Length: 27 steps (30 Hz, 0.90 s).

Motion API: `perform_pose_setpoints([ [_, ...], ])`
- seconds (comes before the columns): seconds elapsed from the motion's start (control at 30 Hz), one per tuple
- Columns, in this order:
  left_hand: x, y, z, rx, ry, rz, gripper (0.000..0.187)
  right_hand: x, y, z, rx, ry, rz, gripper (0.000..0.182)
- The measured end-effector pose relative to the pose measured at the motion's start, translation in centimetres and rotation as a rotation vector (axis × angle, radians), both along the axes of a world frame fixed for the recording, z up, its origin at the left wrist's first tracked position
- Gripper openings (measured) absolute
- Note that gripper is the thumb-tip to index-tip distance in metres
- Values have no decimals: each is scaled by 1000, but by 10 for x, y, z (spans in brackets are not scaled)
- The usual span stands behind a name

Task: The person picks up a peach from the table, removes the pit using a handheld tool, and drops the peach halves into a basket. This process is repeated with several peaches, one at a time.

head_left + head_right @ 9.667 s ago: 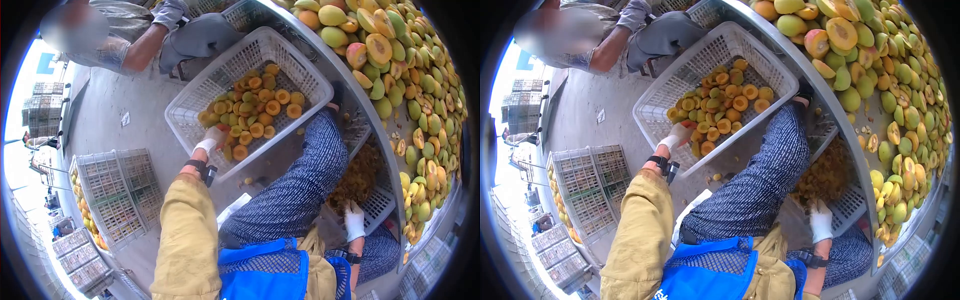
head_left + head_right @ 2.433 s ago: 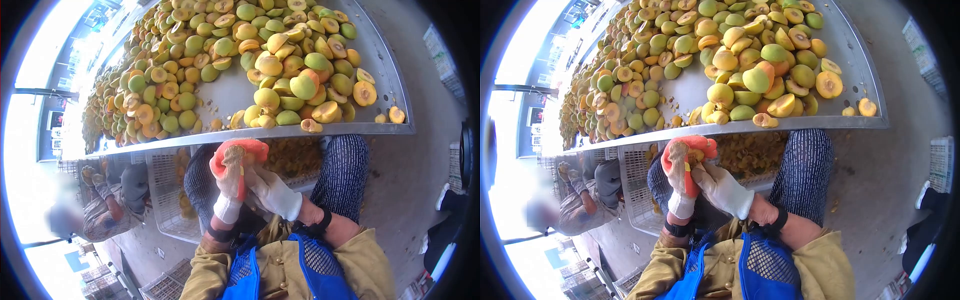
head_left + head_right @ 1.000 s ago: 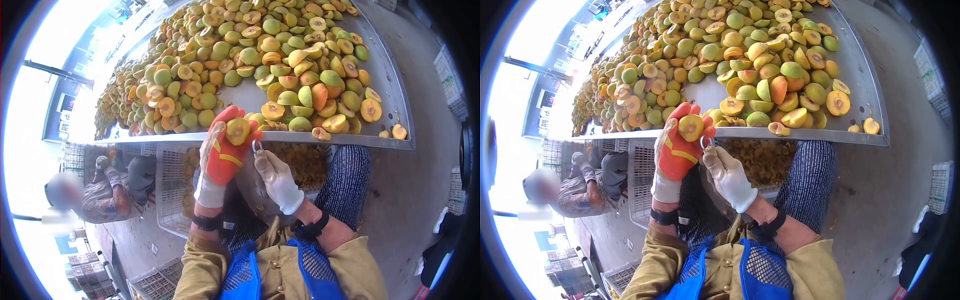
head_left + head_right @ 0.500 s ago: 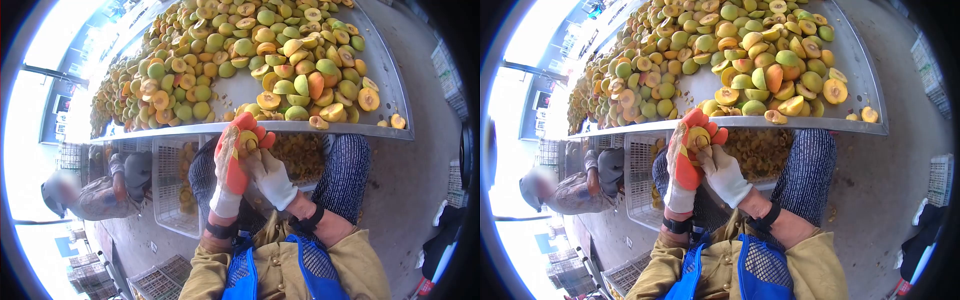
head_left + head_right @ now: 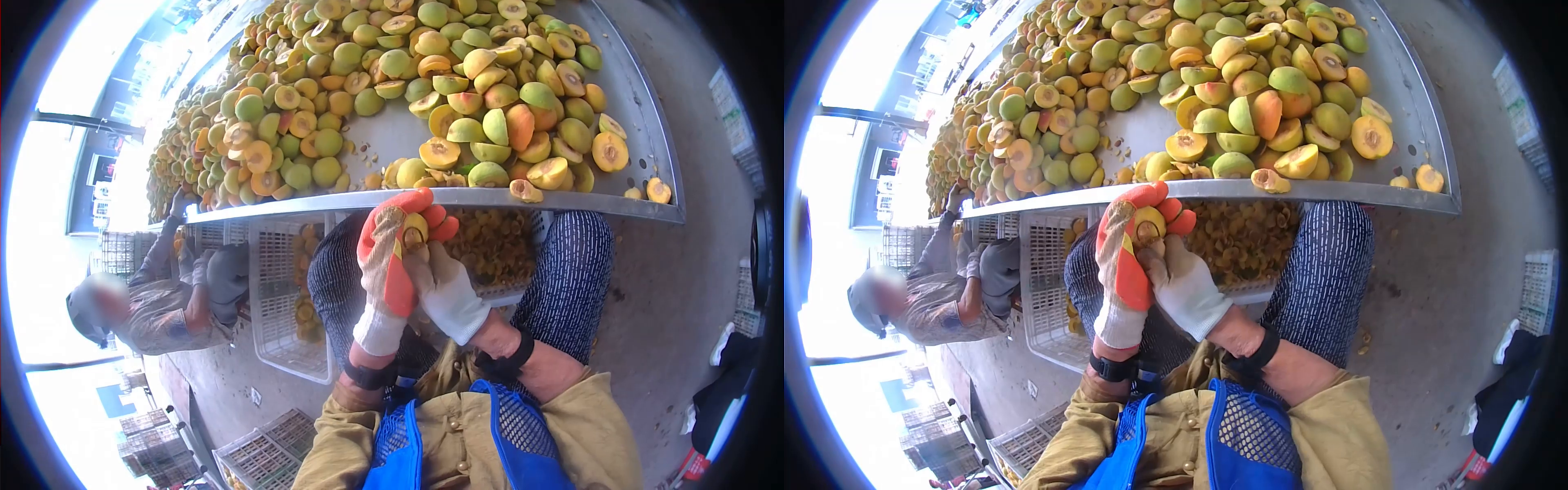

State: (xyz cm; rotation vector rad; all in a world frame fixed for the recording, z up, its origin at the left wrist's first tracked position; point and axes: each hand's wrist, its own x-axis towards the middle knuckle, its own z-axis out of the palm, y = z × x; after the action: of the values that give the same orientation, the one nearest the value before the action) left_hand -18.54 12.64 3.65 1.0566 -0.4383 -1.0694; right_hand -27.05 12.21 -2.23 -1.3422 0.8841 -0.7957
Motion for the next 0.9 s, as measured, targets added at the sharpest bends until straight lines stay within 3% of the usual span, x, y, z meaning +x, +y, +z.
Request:
perform_pose_setpoints([
  [0.1,0,3,-3,5,-11,-21,36,-4,2,-3,36,12,29,25],
  [0.2,2,1,-9,-24,-14,-36,35,-2,2,-15,-283,-114,-2,27],
  [0.27,6,2,-9,-15,-26,-71,35,3,1,-13,-35,-314,26,33],
  [0.37,14,6,-5,52,-33,-157,39,-27,-18,18,578,-371,384,50],
  [0.43,19,7,-10,-46,-62,-219,40,-44,-28,38,1001,-397,600,61],
  [0.53,21,0,-13,-85,-227,-238,43,-49,-34,38,1037,-437,676,61],
  [0.67,19,-4,-10,-74,-329,-245,46,-47,-34,50,925,-293,588,61],
  [0.73,17,-1,-5,-99,-324,-273,47,-51,-40,46,1041,-413,714,59],
  [0.83,7,8,10,-69,-179,-279,52,-50,-38,30,1220,-671,877,55],
  [0.9,12,2,22,-38,93,-149,47,-43,-31,17,1272,-851,982,53],
])
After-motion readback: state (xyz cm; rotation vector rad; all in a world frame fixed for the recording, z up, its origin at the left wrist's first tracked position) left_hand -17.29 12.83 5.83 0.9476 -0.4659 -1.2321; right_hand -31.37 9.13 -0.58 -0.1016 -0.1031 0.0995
